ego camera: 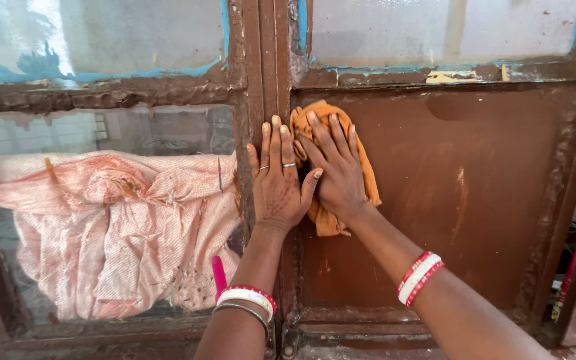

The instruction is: The person is cleaning the glass panes and metal frame of a window using a spray bottle of liquid and a cloth.

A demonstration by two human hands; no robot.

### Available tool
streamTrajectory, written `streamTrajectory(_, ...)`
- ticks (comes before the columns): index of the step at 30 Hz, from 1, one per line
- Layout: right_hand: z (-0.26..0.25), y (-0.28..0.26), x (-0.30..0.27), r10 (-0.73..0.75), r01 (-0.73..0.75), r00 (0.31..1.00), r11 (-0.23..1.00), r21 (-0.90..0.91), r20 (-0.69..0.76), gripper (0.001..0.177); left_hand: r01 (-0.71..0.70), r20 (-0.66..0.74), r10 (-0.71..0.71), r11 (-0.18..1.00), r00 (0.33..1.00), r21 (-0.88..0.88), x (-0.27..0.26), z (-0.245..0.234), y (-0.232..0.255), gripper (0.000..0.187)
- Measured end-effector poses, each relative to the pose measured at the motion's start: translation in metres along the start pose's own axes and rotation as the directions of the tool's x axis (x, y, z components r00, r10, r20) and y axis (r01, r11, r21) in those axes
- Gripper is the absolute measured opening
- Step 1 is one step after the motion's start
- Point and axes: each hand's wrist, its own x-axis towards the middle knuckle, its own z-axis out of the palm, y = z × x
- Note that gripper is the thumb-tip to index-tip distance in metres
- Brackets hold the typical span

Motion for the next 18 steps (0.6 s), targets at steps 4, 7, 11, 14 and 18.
streamTrajectory(4, 0.003, -0.007, -0.029, -0.022, 0.022, 1.0, 0.998, 0.063, 0.013, 0.053, 0.015, 0.019, -0.016, 1.0, 1.0, 0.022, 0.001, -0.003, -0.001, 0.09)
streamTrajectory(7, -0.001, -0.01, -0.048, -0.064, 0.06, 0.993, 0.997, 0.041, 0.095, 0.056, -0.043, -0.082, 0.035, 0.994, 0.996, -0.099, -0.001, -0.009, -0.005, 0.093)
streamTrajectory(11, -0.007, -0.008, -0.048, -0.06, 0.046, 0.991, 0.993, 0.111, 0.123, 0.053, -0.051, -0.073, 0.031, 0.958, 0.997, -0.281, 0.0, -0.019, -0.009, 0.098)
streamTrajectory(14, -0.01, -0.006, -0.025, -0.051, 0.047, 0.998, 0.983, 0.176, 0.02, 0.05, -0.052, -0.071, 0.03, 0.94, 0.997, -0.336, 0.002, -0.025, -0.012, 0.1)
streamTrajectory(18, -0.01, -0.011, 0.011, -0.062, 0.061, 0.998, 0.982, 0.178, -0.002, 0.065, 0.035, -0.005, -0.039, 0.936, 0.999, -0.35, -0.002, -0.028, -0.013, 0.093)
